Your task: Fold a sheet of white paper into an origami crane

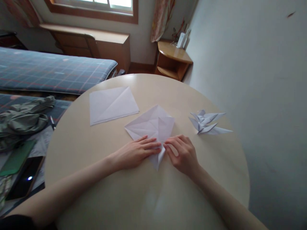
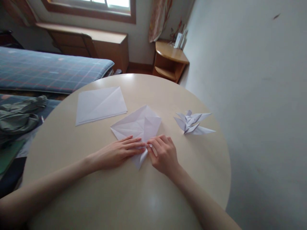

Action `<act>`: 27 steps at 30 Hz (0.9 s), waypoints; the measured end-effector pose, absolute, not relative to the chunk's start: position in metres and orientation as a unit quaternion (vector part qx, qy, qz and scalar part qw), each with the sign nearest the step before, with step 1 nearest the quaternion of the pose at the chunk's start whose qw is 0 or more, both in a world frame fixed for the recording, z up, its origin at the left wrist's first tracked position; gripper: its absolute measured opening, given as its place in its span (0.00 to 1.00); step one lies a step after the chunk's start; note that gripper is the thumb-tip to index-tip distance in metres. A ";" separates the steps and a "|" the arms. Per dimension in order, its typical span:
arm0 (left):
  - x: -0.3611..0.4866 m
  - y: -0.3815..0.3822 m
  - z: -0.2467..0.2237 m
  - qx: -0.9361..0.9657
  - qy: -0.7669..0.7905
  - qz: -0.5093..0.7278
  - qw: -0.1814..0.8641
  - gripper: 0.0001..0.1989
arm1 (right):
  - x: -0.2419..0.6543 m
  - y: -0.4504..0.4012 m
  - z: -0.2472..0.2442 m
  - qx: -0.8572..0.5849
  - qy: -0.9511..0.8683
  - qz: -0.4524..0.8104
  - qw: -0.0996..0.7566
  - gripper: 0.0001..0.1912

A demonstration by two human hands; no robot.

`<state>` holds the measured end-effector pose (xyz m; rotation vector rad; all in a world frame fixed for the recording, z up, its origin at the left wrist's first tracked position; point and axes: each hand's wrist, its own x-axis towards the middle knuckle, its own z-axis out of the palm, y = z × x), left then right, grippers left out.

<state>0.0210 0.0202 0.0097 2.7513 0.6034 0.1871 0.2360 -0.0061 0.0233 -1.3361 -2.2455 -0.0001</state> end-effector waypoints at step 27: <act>0.019 0.026 0.007 0.957 0.191 0.073 0.205 0.25 | 0.217 -0.053 0.035 -0.564 -0.810 0.128 0.096 0.19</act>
